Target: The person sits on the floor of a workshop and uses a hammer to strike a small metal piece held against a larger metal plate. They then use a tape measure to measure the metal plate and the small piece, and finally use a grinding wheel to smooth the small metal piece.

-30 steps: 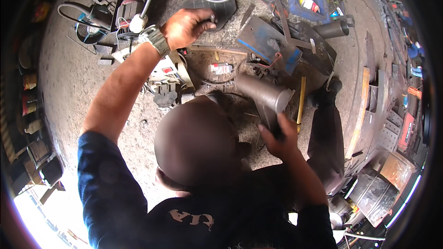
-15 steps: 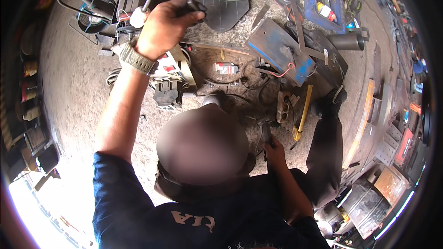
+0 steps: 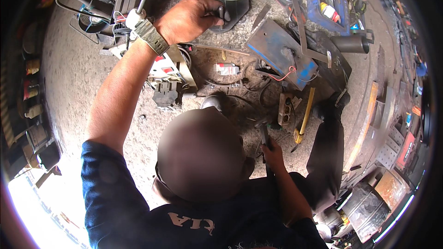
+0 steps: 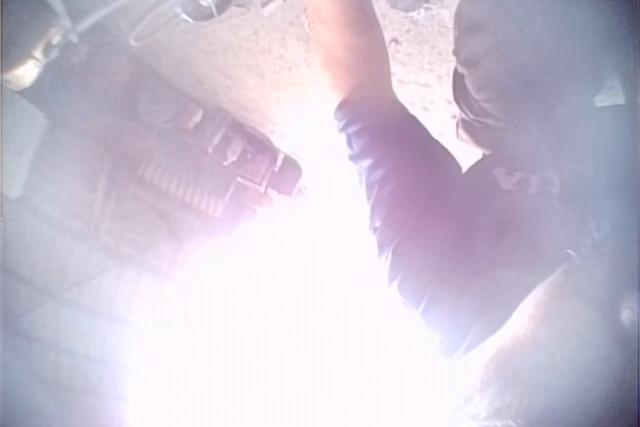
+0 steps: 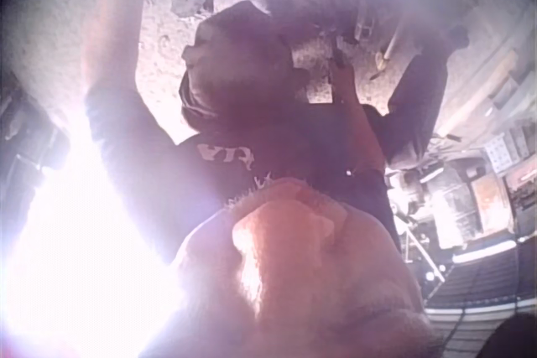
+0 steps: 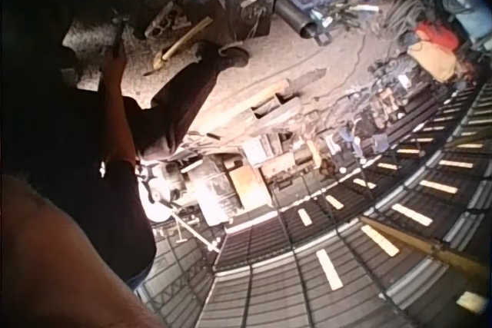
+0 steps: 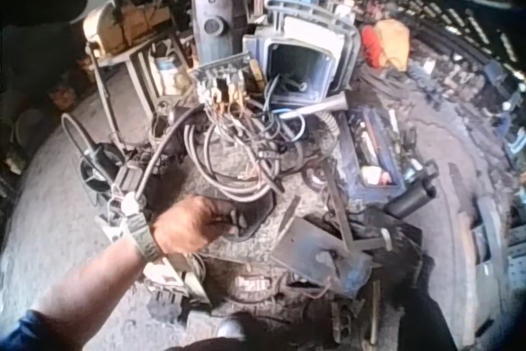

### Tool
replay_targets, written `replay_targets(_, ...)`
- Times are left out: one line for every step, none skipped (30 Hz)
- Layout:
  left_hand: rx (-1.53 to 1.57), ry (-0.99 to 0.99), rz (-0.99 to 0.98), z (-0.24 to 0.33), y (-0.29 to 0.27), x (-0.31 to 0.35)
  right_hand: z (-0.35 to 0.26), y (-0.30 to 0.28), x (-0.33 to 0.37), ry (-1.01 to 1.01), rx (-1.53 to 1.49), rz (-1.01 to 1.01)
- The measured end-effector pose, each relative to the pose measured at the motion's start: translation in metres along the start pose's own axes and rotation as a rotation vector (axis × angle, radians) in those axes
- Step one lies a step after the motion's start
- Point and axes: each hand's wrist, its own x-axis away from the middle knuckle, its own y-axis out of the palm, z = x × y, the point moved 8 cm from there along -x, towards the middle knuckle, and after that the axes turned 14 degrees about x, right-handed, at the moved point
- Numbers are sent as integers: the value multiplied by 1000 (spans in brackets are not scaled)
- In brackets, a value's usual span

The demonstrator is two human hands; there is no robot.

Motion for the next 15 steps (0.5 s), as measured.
replay_targets(-4, 11, 1, 2, 1, 0, 0, 1, -1, -7, 0, -10)
replay_targets(-8, 23, 3, 3, 2, 0, -1, 0, -1, -15, -1, -21)
replay_targets(-11, 46, 1, 2, 1, 1, -3, 0, 0, -23, -1, -31)
replay_targets(-13, 70, -1, 0, 0, 1, -4, -2, 0, -15, 8, -31)
replay_targets(-15, 95, -5, 2, 0, 1, -5, -4, 0, -5, 16, -29)
replay_targets(-24, 98, -11, 2, 0, 1, -5, -5, 1, 4, 23, -28)
replay_targets(-32, 100, -16, 3, 0, 1, -3, -5, 0, 17, 1, -30)
replay_targets(-42, 103, -21, 5, 0, 2, -2, -5, -1, 29, -21, -33)
replay_targets(-41, 103, -18, 5, 0, 2, 0, -5, -1, 41, -43, -36)
replay_targets(-39, 104, -15, 4, 1, 2, 0, -5, -1, 38, -41, -33)
replay_targets(-39, 104, -9, 4, 0, 2, -1, -6, -1, 32, -37, -31)
replay_targets(-29, 102, -9, 2, 0, 3, -2, -6, -1, 26, -34, -29)
replay_targets(-19, 101, -8, -1, 0, 2, -1, -6, -2, 16, -43, -28)
replay_targets(-7, 100, -8, -2, 1, 2, 0, -5, -2, 8, -51, -26)
replay_targets(-1, 94, 4, -4, 0, 3, 1, -4, -3, -1, -60, -24)
